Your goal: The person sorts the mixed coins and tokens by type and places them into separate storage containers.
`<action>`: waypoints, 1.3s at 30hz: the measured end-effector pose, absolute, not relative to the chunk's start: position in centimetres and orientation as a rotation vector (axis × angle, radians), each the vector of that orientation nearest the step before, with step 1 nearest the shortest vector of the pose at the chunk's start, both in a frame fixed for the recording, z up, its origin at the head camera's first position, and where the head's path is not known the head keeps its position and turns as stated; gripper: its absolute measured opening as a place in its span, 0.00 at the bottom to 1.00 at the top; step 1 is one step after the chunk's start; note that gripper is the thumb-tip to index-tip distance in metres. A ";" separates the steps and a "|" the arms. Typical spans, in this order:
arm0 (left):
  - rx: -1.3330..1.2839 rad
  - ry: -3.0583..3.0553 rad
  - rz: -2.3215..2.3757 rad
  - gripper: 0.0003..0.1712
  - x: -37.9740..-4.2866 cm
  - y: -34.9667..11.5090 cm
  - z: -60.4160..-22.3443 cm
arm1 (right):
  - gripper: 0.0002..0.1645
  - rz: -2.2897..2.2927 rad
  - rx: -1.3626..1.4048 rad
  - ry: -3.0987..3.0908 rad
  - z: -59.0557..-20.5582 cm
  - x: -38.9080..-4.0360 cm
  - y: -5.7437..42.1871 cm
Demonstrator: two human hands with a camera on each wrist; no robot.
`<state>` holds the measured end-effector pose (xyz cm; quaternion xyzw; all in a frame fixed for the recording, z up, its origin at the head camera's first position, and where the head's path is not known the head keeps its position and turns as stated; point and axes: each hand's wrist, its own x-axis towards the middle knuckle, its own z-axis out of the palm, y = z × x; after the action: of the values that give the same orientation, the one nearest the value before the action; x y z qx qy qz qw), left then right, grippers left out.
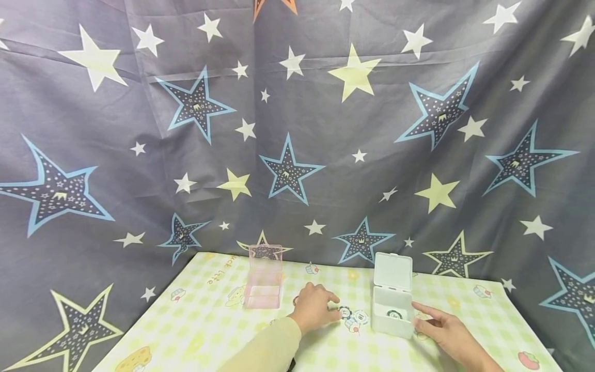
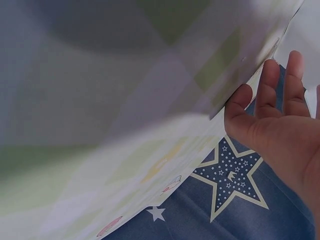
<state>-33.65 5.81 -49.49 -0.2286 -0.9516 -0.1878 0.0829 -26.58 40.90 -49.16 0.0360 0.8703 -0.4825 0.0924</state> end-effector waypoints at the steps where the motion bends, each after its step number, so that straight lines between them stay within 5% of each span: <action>1: -0.672 -2.843 -0.518 0.18 -33.5 6.0 -49.6 | 0.43 -1.434 0.098 2.580 -49.2 -26.6 40.9; 14: -0.516 -2.889 -0.405 0.20 -33.8 8.6 -52.9 | 0.41 -1.440 -0.077 2.588 -50.1 -26.1 41.0; 39: -0.442 -2.893 -0.625 0.21 -34.4 9.2 -52.2 | 0.43 -1.427 0.022 2.569 -49.1 -26.5 41.4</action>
<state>-34.44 9.25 -52.17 -0.1472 -0.9640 -0.2084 0.0743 -26.49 41.37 -49.12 0.0073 0.8696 -0.4832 0.1013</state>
